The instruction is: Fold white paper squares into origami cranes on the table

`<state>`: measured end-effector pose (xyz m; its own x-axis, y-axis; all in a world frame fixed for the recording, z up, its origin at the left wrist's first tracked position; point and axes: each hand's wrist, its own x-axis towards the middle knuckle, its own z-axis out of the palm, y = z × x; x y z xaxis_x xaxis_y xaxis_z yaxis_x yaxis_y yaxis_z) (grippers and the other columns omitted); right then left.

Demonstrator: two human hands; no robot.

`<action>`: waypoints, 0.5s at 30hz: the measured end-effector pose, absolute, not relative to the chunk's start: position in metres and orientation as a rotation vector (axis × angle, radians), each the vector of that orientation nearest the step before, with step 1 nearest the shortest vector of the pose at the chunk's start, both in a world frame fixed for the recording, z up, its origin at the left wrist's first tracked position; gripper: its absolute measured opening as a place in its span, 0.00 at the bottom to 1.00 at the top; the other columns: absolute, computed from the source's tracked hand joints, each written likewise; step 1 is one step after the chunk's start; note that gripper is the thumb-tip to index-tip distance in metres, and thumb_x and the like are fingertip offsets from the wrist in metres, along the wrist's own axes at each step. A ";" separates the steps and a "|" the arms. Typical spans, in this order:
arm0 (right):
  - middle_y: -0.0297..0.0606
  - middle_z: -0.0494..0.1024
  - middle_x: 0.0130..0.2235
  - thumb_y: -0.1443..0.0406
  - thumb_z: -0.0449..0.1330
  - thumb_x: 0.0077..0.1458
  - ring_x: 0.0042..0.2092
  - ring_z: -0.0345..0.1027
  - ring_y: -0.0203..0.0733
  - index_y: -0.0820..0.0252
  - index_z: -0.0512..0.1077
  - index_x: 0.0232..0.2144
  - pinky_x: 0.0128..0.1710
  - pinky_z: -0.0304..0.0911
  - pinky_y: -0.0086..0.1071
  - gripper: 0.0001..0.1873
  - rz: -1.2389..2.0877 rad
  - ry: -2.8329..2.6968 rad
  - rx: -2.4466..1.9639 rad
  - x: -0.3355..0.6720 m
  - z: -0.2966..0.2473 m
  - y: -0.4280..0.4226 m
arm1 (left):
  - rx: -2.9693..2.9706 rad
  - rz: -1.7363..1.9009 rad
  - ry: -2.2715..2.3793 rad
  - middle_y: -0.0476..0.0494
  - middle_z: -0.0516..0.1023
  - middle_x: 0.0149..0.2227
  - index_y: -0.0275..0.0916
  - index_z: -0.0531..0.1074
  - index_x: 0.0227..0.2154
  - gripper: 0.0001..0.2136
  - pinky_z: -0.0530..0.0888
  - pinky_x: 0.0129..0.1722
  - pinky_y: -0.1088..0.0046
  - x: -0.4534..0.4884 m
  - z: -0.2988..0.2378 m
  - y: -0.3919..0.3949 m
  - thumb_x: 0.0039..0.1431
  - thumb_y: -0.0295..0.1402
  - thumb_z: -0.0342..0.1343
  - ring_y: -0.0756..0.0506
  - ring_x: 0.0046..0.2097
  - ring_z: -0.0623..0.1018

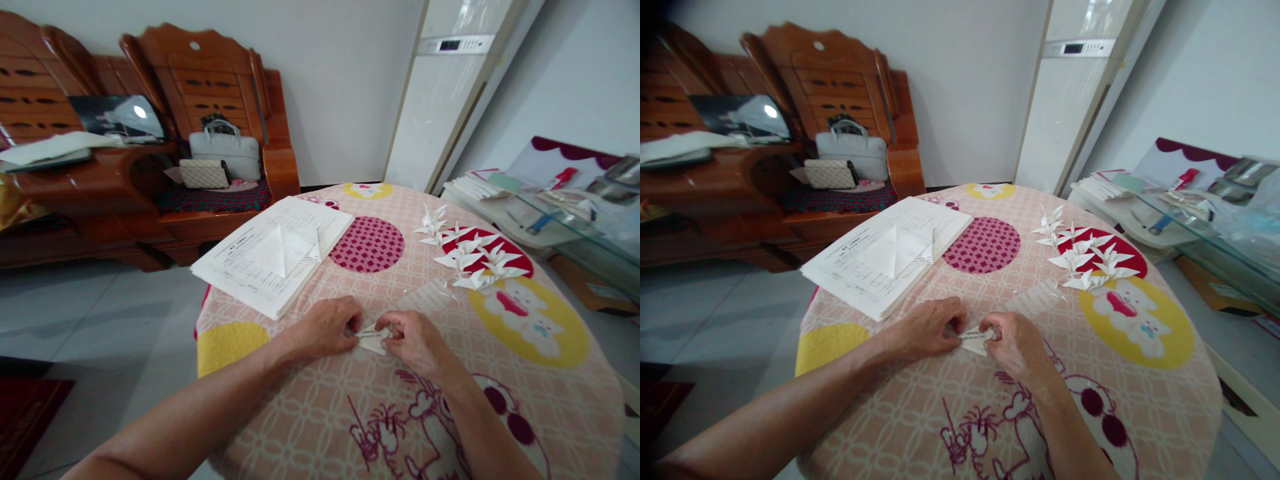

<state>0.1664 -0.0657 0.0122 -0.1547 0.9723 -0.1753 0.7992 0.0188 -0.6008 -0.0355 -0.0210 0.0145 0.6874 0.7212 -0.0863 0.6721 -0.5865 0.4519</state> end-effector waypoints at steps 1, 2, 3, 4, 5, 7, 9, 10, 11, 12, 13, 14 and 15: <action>0.31 0.72 0.22 0.69 0.59 0.43 0.25 0.61 0.35 0.55 0.78 0.34 0.26 0.51 0.27 0.14 0.865 -2.009 -1.824 0.167 0.012 -0.066 | 2.442 0.160 1.044 0.47 0.73 0.35 0.38 0.71 0.32 0.07 0.66 0.36 0.73 -0.037 0.016 -0.020 0.48 0.27 0.55 0.47 0.37 0.72; 0.31 0.72 0.22 0.69 0.58 0.43 0.25 0.61 0.35 0.56 0.78 0.34 0.26 0.51 0.27 0.14 0.866 -2.006 -1.819 0.167 0.012 -0.066 | 2.439 0.184 0.995 0.47 0.74 0.36 0.38 0.71 0.33 0.08 0.66 0.37 0.73 -0.038 0.017 -0.019 0.48 0.26 0.55 0.47 0.38 0.73; 0.31 0.71 0.22 0.69 0.58 0.43 0.25 0.61 0.35 0.56 0.78 0.34 0.26 0.51 0.27 0.14 0.862 -2.006 -1.809 0.167 0.012 -0.066 | 2.430 0.220 0.928 0.47 0.74 0.37 0.38 0.72 0.34 0.09 0.67 0.38 0.74 -0.039 0.018 -0.018 0.48 0.25 0.55 0.47 0.39 0.73; 0.31 0.71 0.22 0.70 0.58 0.42 0.25 0.61 0.34 0.56 0.79 0.34 0.26 0.51 0.27 0.15 0.859 -2.009 -1.795 0.167 0.012 -0.066 | 2.412 0.261 0.846 0.46 0.74 0.38 0.38 0.72 0.36 0.10 0.67 0.40 0.74 -0.040 0.019 -0.018 0.50 0.24 0.55 0.47 0.40 0.73; 0.31 0.71 0.22 0.70 0.58 0.42 0.24 0.60 0.34 0.56 0.79 0.34 0.26 0.50 0.27 0.15 0.857 -2.013 -1.781 0.167 0.012 -0.065 | 2.387 0.300 0.756 0.45 0.74 0.40 0.38 0.73 0.38 0.10 0.68 0.42 0.75 -0.039 0.020 -0.018 0.52 0.24 0.54 0.48 0.42 0.73; 0.31 0.71 0.21 0.70 0.58 0.42 0.24 0.60 0.34 0.56 0.79 0.33 0.25 0.50 0.27 0.14 0.852 -2.014 -1.761 0.167 0.011 -0.065 | 2.331 0.351 0.602 0.43 0.75 0.43 0.38 0.75 0.40 0.10 0.68 0.45 0.75 -0.038 0.019 -0.018 0.57 0.24 0.52 0.48 0.44 0.74; 0.31 0.71 0.21 0.70 0.58 0.42 0.24 0.60 0.34 0.56 0.79 0.33 0.25 0.50 0.27 0.15 0.848 -2.011 -1.746 0.167 0.011 -0.065 | 2.290 0.349 0.514 0.41 0.76 0.43 0.38 0.76 0.40 0.10 0.69 0.46 0.74 -0.035 0.014 -0.018 0.62 0.25 0.50 0.48 0.45 0.75; 0.30 0.71 0.21 0.70 0.58 0.41 0.24 0.60 0.34 0.56 0.79 0.33 0.25 0.50 0.27 0.15 0.851 -2.009 -1.742 0.166 0.011 -0.065 | 2.280 0.338 0.486 0.41 0.77 0.44 0.38 0.77 0.39 0.11 0.69 0.47 0.74 -0.034 0.011 -0.019 0.62 0.26 0.49 0.48 0.46 0.75; 0.30 0.70 0.20 0.71 0.58 0.41 0.24 0.60 0.34 0.56 0.80 0.33 0.25 0.50 0.27 0.15 0.859 -2.008 -1.737 0.166 0.011 -0.065 | 2.274 0.332 0.465 0.40 0.77 0.44 0.38 0.77 0.39 0.11 0.70 0.48 0.73 -0.033 0.009 -0.019 0.63 0.26 0.48 0.47 0.47 0.75; 0.30 0.70 0.20 0.71 0.58 0.41 0.23 0.60 0.34 0.56 0.80 0.32 0.25 0.50 0.27 0.15 0.869 -2.008 -1.730 0.167 0.011 -0.065 | 2.277 0.330 0.442 0.40 0.78 0.44 0.39 0.77 0.39 0.12 0.69 0.49 0.73 -0.033 0.007 -0.018 0.63 0.26 0.48 0.47 0.48 0.75; 0.30 0.70 0.20 0.71 0.58 0.41 0.23 0.60 0.34 0.56 0.79 0.32 0.25 0.50 0.27 0.15 0.879 -2.003 -1.725 0.167 0.011 -0.065 | 2.288 0.332 0.416 0.40 0.78 0.45 0.39 0.77 0.40 0.12 0.69 0.50 0.73 -0.033 0.005 -0.018 0.64 0.26 0.48 0.47 0.49 0.75; 0.30 0.70 0.20 0.70 0.58 0.41 0.23 0.59 0.33 0.56 0.79 0.32 0.25 0.50 0.27 0.14 0.888 -1.995 -1.720 0.167 0.011 -0.065 | 2.308 0.331 0.389 0.40 0.78 0.45 0.39 0.77 0.41 0.13 0.69 0.50 0.73 -0.033 0.005 -0.018 0.64 0.25 0.47 0.47 0.49 0.75; 0.30 0.71 0.20 0.70 0.59 0.41 0.23 0.59 0.33 0.56 0.79 0.32 0.25 0.50 0.27 0.14 0.899 -1.988 -1.714 0.168 0.011 -0.066 | 2.335 0.322 0.362 0.40 0.78 0.45 0.40 0.77 0.41 0.13 0.68 0.51 0.73 -0.034 0.006 -0.017 0.64 0.25 0.47 0.47 0.50 0.74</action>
